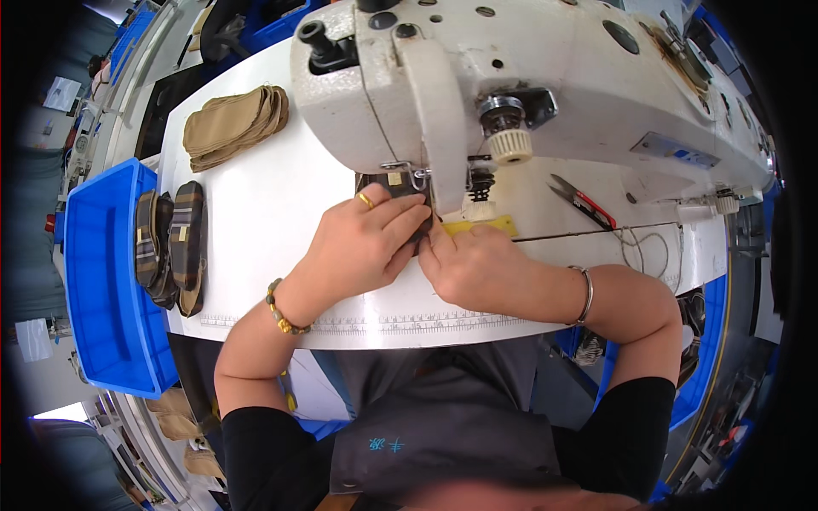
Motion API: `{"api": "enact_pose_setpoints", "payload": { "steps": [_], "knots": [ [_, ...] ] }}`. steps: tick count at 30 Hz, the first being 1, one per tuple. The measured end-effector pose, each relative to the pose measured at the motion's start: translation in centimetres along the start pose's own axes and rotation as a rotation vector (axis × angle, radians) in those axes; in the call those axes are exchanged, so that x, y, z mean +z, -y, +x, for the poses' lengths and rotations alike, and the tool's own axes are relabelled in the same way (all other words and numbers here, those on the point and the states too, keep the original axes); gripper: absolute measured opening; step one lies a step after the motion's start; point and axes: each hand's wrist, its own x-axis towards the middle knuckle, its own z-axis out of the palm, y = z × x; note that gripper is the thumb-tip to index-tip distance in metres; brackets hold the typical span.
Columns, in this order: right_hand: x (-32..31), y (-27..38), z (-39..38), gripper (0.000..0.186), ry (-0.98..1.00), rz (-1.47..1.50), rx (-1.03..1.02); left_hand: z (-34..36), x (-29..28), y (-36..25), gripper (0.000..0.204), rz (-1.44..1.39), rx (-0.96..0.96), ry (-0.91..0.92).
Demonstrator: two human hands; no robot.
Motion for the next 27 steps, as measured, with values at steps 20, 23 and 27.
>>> {"api": "enact_pose_setpoints", "payload": {
  "steps": [20, 23, 27],
  "knots": [
    [-0.4, 0.3, 0.0, 0.028, 0.098, -0.100, -0.002, 0.7, 1.2, 0.9, 0.027, 0.080, 0.095, -0.112],
    [-0.4, -0.5, 0.4, 0.030, 0.105, -0.100, -0.002, 1.0, 1.3, 1.6, 0.027, 0.123, 0.082, -0.090],
    [0.1, -1.1, 0.6, 0.020, 0.046, -0.079, 0.016, 1.3, 1.1, 2.1, 0.031, 0.163, 0.088, -0.105]
  ]
}}
